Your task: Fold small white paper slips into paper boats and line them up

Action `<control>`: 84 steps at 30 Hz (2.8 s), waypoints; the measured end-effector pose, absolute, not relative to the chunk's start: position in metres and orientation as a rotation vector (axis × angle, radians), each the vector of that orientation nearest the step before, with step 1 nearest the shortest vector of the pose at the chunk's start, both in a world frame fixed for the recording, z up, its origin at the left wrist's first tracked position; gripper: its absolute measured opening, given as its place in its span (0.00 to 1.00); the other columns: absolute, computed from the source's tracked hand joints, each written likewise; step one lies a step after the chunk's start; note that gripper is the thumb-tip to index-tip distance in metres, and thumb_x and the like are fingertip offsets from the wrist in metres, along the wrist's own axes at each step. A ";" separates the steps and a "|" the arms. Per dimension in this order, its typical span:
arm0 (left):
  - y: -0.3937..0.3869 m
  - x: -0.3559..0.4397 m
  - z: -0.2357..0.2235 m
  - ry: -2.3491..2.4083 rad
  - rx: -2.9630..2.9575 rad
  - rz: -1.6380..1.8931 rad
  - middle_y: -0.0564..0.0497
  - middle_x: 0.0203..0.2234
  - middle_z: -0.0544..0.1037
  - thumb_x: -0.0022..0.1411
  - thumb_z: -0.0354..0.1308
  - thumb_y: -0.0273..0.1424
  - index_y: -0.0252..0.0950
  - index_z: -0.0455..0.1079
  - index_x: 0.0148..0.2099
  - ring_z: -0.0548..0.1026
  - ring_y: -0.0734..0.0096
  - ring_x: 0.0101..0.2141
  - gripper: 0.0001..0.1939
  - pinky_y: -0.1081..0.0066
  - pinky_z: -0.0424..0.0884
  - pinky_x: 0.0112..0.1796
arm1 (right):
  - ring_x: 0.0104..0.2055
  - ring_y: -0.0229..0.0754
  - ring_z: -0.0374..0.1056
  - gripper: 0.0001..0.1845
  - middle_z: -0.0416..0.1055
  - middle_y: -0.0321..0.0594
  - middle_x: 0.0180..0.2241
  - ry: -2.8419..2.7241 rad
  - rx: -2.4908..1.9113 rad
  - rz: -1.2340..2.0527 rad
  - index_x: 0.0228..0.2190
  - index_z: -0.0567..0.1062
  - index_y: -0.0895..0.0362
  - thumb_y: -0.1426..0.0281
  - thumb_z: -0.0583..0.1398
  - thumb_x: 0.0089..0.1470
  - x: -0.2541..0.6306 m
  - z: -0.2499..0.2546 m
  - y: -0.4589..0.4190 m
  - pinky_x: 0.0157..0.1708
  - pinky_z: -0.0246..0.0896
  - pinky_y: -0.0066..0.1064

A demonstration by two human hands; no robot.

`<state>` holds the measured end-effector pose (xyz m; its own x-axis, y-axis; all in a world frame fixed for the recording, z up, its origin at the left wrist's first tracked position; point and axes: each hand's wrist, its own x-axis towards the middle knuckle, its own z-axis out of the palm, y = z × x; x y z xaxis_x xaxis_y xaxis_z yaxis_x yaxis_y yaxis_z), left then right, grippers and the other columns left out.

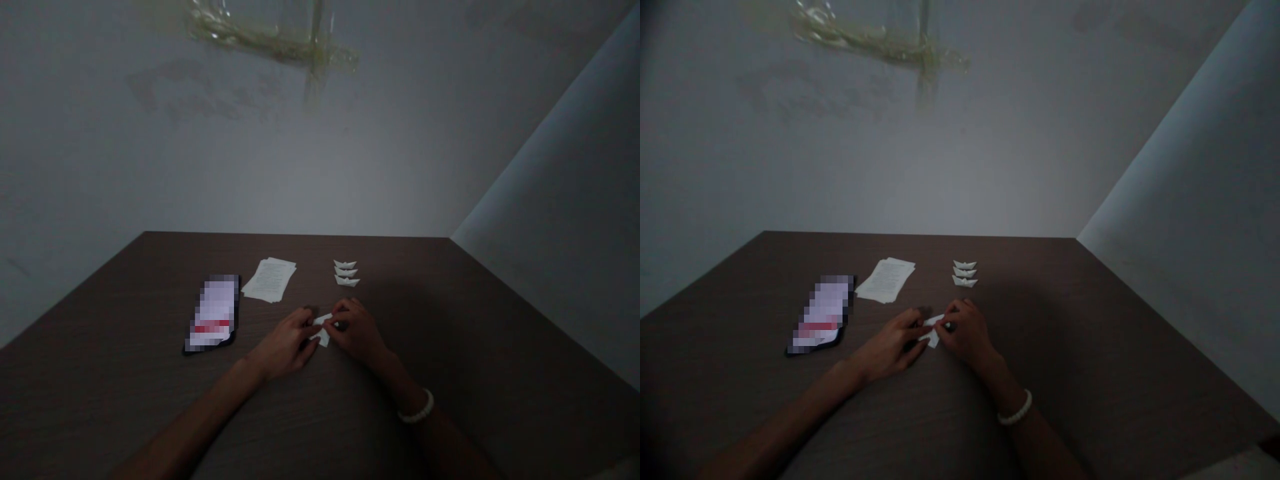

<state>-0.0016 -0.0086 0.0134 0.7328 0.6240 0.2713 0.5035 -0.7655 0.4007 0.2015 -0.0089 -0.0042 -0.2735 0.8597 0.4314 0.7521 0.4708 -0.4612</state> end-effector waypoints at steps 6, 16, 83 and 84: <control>-0.007 -0.003 0.011 0.871 2.643 0.596 0.45 0.37 0.68 0.64 0.52 0.28 0.34 0.74 0.43 0.70 0.61 0.40 0.10 0.64 0.69 0.43 | 0.35 0.40 0.65 0.04 0.71 0.38 0.31 -2.018 -1.403 0.252 0.24 0.79 0.54 0.71 0.66 0.49 0.198 -0.004 -0.009 0.40 0.59 0.34; -0.007 -0.003 0.013 0.872 2.669 0.558 0.44 0.37 0.68 0.63 0.51 0.27 0.33 0.73 0.41 0.70 0.62 0.39 0.10 0.65 0.70 0.41 | 0.37 0.41 0.65 0.03 0.70 0.38 0.31 -1.946 -1.500 0.252 0.25 0.78 0.55 0.70 0.67 0.47 0.191 0.001 -0.015 0.40 0.59 0.32; -0.008 -0.003 0.011 0.870 2.720 0.557 0.44 0.40 0.68 0.64 0.51 0.27 0.34 0.69 0.47 0.69 0.60 0.43 0.11 0.63 0.70 0.44 | 0.37 0.40 0.66 0.01 0.72 0.37 0.33 -2.013 -1.428 0.251 0.30 0.78 0.54 0.71 0.64 0.53 0.201 -0.001 -0.013 0.40 0.59 0.31; -0.008 -0.003 0.012 0.859 2.727 0.556 0.43 0.41 0.68 0.64 0.51 0.28 0.34 0.69 0.47 0.69 0.60 0.43 0.11 0.62 0.69 0.44 | 0.37 0.40 0.66 0.01 0.72 0.37 0.32 -2.009 -1.423 0.255 0.30 0.78 0.54 0.72 0.64 0.53 0.201 -0.001 -0.012 0.40 0.59 0.30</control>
<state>-0.0029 -0.0075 0.0120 0.7566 0.5882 0.2857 0.5014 -0.8023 0.3239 0.2009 -0.0124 -0.0007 -0.1959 0.8971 0.3960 0.7698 0.3909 -0.5046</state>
